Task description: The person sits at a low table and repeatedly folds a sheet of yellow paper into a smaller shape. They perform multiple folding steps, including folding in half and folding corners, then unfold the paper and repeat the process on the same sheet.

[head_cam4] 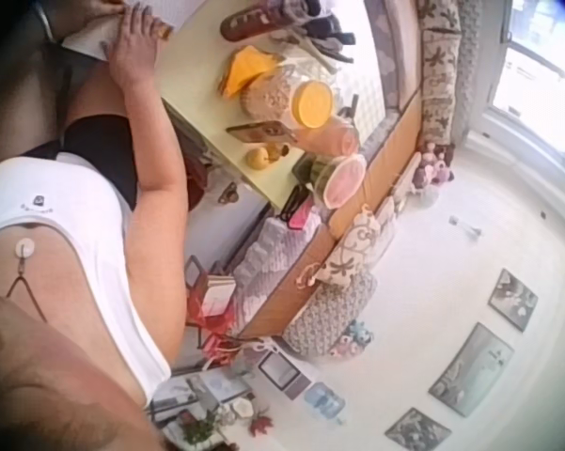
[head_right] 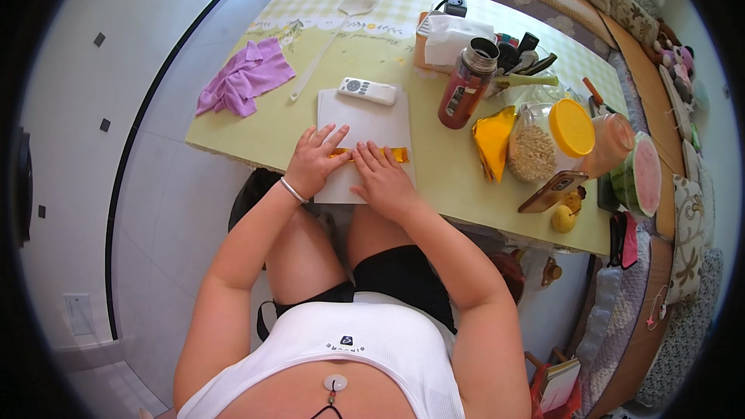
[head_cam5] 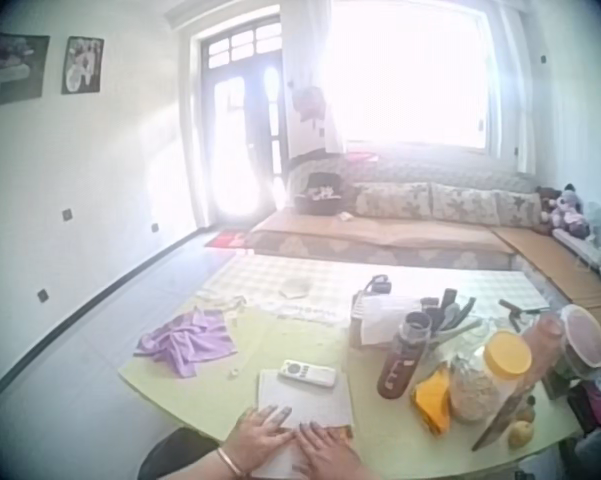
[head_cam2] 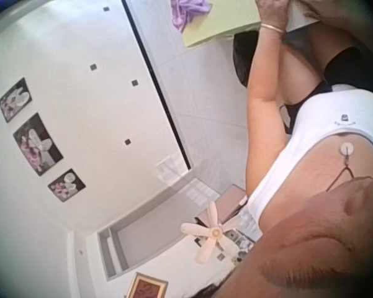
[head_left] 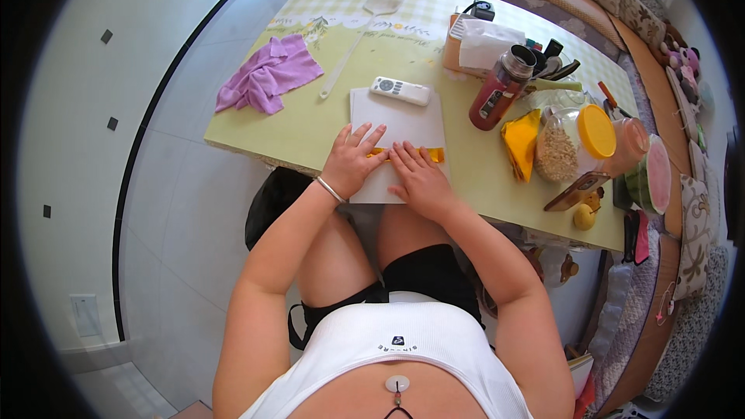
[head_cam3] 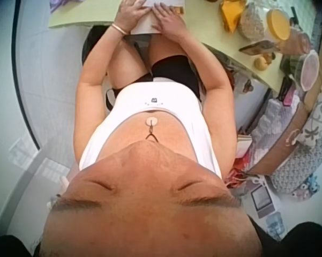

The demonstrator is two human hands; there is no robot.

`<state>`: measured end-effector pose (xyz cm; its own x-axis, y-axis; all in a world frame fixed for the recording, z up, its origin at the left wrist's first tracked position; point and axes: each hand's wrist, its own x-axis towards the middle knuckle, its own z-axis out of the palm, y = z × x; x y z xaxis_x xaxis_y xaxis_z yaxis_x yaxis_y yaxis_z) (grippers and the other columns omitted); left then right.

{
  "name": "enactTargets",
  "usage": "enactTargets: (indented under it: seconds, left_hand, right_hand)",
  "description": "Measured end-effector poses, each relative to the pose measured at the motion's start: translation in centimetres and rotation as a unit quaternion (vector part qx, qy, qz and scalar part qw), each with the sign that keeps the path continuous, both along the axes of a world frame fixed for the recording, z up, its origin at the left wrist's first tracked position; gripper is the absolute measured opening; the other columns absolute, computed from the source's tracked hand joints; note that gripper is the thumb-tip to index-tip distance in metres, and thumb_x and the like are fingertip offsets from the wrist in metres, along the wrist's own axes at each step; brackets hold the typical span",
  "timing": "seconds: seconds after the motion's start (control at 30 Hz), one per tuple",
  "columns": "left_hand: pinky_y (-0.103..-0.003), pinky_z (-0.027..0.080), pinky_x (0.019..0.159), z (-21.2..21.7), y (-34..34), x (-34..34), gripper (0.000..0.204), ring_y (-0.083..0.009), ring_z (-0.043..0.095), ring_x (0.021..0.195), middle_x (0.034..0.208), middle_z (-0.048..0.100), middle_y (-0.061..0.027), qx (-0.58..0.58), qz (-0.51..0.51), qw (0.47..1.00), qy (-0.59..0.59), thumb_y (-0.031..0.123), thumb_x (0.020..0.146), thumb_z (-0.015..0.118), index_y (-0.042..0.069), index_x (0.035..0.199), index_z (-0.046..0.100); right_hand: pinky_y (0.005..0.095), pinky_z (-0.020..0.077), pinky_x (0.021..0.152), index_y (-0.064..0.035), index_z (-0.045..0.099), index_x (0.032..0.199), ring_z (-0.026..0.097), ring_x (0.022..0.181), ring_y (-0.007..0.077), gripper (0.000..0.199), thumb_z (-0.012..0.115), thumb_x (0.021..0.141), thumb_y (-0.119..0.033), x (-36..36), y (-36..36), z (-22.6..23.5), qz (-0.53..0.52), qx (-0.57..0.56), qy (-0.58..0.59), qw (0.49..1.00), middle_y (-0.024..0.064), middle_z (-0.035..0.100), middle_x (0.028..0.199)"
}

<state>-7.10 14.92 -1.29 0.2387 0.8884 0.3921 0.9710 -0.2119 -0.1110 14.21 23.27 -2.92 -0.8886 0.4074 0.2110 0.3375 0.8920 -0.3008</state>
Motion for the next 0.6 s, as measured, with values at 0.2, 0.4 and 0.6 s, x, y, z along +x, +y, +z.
enactTargets:
  seconds: [0.2,0.4,0.6]
  left_hand:
    - [-0.060,0.031,0.115,-1.0,-3.8,-3.0,0.053,-0.0345,0.043,0.143,0.152,0.051,-0.0093,-0.081,0.062,0.994,0.036,0.011,0.090,0.057,0.024,0.142,0.058]
    - [-0.060,0.032,0.115,1.0,-3.6,-1.3,0.043,-0.0402,0.043,0.141,0.145,0.054,-0.0205,-0.015,0.105,0.994,-0.041,0.001,0.081,0.059,0.004,0.123,0.068]
    - [-0.044,0.050,0.082,2.1,0.4,3.9,0.016,-0.0324,0.061,0.090,0.089,0.063,-0.0136,0.008,-0.023,0.990,-0.136,0.008,0.073,0.065,-0.001,0.087,0.068]
  right_hand:
    - [0.0421,0.0226,0.124,-0.0016,0.039,0.152,0.029,0.152,0.0280,0.066,0.057,0.098,-0.035,4.5,2.0,0.0,-0.030,0.012,-0.037,0.999,0.0146,0.035,0.162]
    - [0.0494,0.0390,0.115,0.0034,0.062,0.123,0.053,0.130,0.0306,0.037,0.058,0.090,-0.013,4.1,3.5,-0.6,-0.024,0.123,-0.003,0.992,0.0177,0.060,0.132]
    - [0.0568,0.0441,0.107,-0.0024,0.067,0.096,0.066,0.096,0.0290,0.015,0.057,0.085,-0.008,1.4,3.3,3.6,-0.017,0.194,-0.082,0.978,0.0129,0.066,0.095]
